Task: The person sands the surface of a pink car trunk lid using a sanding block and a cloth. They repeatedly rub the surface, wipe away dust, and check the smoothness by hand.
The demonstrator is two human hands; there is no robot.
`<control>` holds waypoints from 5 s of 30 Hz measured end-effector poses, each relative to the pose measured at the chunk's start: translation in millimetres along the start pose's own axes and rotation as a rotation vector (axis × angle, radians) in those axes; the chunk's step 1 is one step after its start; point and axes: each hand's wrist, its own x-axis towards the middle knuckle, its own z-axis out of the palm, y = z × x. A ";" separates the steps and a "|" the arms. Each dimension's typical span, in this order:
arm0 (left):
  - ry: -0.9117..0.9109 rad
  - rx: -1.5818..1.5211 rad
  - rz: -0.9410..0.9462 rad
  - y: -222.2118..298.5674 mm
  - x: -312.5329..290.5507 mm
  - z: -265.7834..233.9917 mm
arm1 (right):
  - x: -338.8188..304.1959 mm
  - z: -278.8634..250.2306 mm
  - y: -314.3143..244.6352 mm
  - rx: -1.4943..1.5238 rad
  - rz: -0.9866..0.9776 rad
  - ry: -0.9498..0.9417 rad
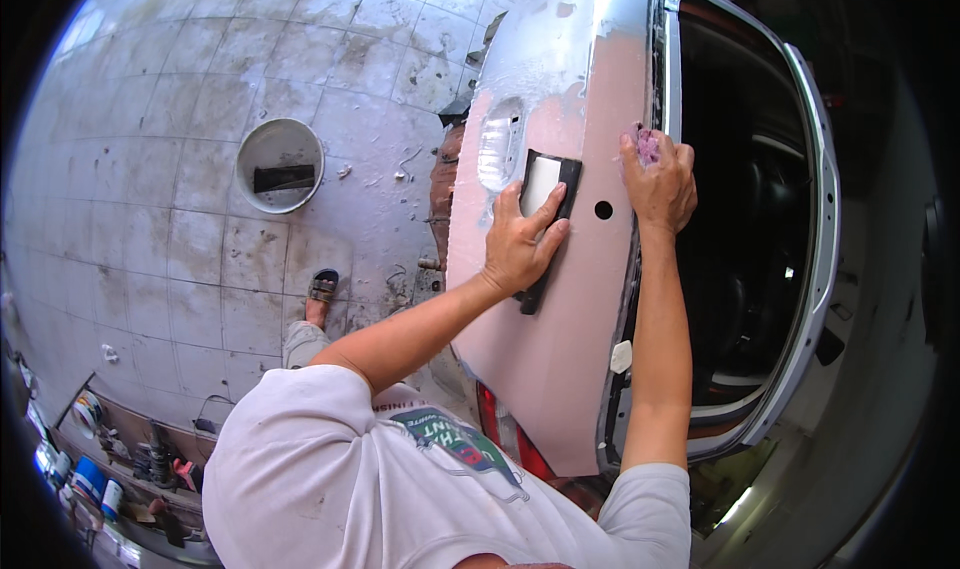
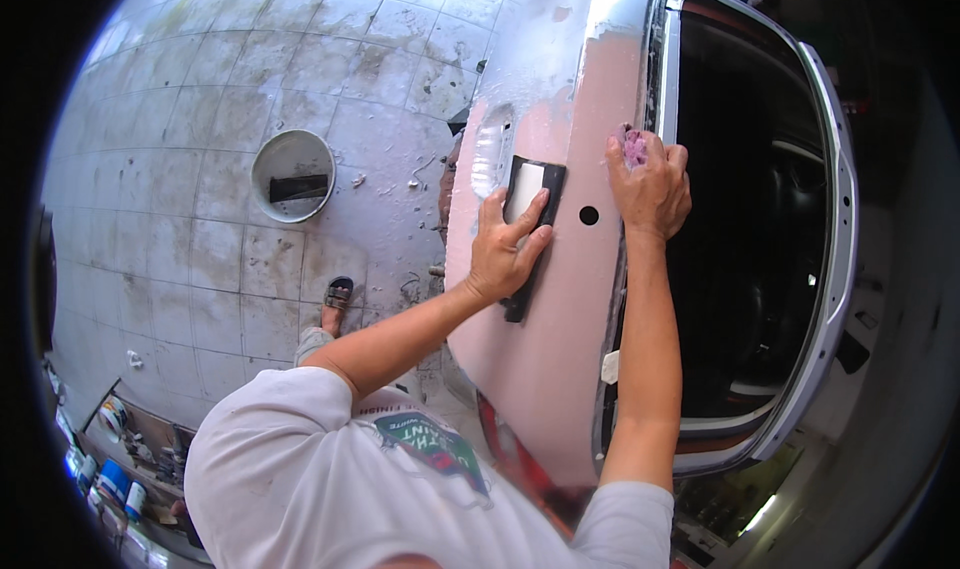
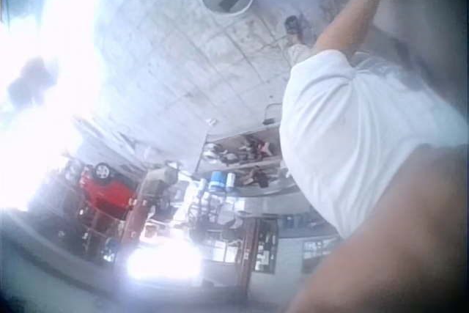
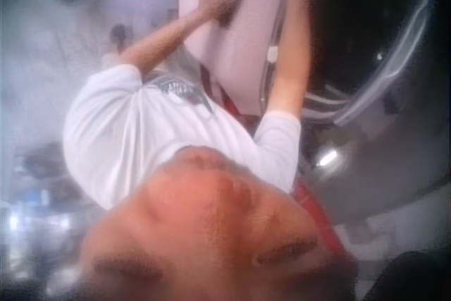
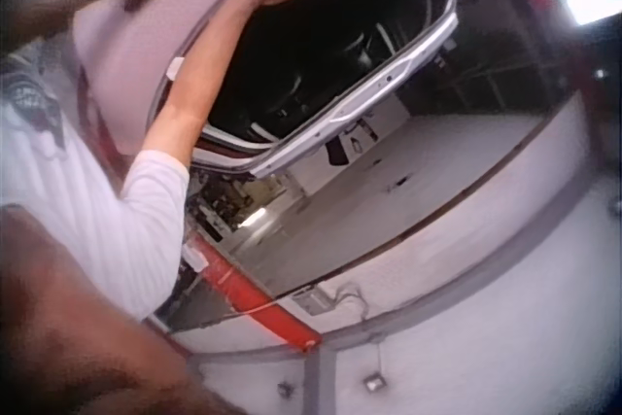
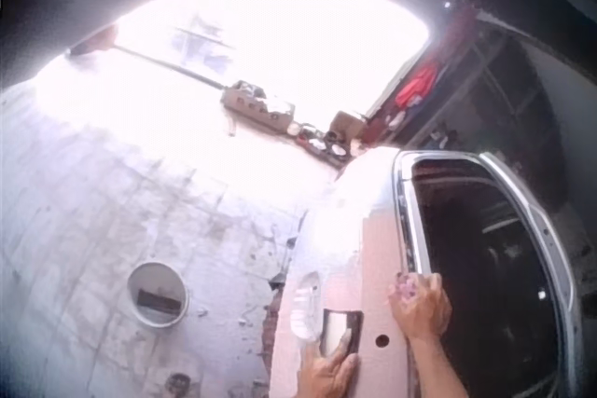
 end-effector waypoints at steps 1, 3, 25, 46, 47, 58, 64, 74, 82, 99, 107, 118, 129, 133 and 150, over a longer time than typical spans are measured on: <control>-0.006 0.001 0.022 -10.8 10.9 1.7 | 0.9 0.1 2.8 -0.004 -0.009 0.013; 0.003 0.013 0.002 -32.0 59.0 11.9 | 2.4 -4.2 0.0 -0.009 -0.003 -0.001; -0.378 -0.357 0.062 32.4 126.7 -23.5 | 16.6 -13.6 14.7 0.497 0.100 -0.128; -0.326 -0.138 0.162 -74.5 173.3 40.5 | 16.0 8.5 24.0 0.483 0.080 -0.055; -0.348 -0.152 0.177 -72.7 161.1 32.7 | 17.3 7.3 25.1 0.483 0.075 -0.063; -0.276 0.002 0.057 -111.8 224.7 41.7 | 20.1 -2.8 15.3 0.456 0.075 -0.093; -0.311 -0.111 0.103 -125.3 144.0 36.1 | 16.8 3.6 21.9 0.430 0.087 -0.081; -0.379 0.031 0.219 55.3 153.7 -20.0 | 20.0 -7.2 18.8 0.431 0.075 -0.084; -0.371 -0.012 0.229 43.2 135.8 -25.2 | 21.0 -2.2 21.3 0.440 0.011 -0.105; -0.291 0.907 -1.236 -144.6 -364.6 -460.3 | 20.9 7.6 20.5 0.318 -0.128 -0.087; 0.180 0.673 -1.752 -40.5 -585.7 -446.9 | 36.7 24.5 51.1 0.340 -0.324 -0.137; 0.199 0.499 -1.678 -103.3 -609.6 -414.9 | 17.8 -13.6 17.5 0.229 -0.285 -0.248; -0.063 0.658 -1.390 -213.6 -407.9 -585.9 | 35.1 -11.3 -128.1 0.134 -0.417 -0.287; -0.246 0.704 -1.330 -270.6 -321.7 -631.9 | -22.3 73.5 -261.4 0.351 -0.566 -0.474; -0.442 0.458 -1.611 -388.5 -428.9 -679.3 | -268.3 539.7 -657.4 0.492 -0.168 -1.386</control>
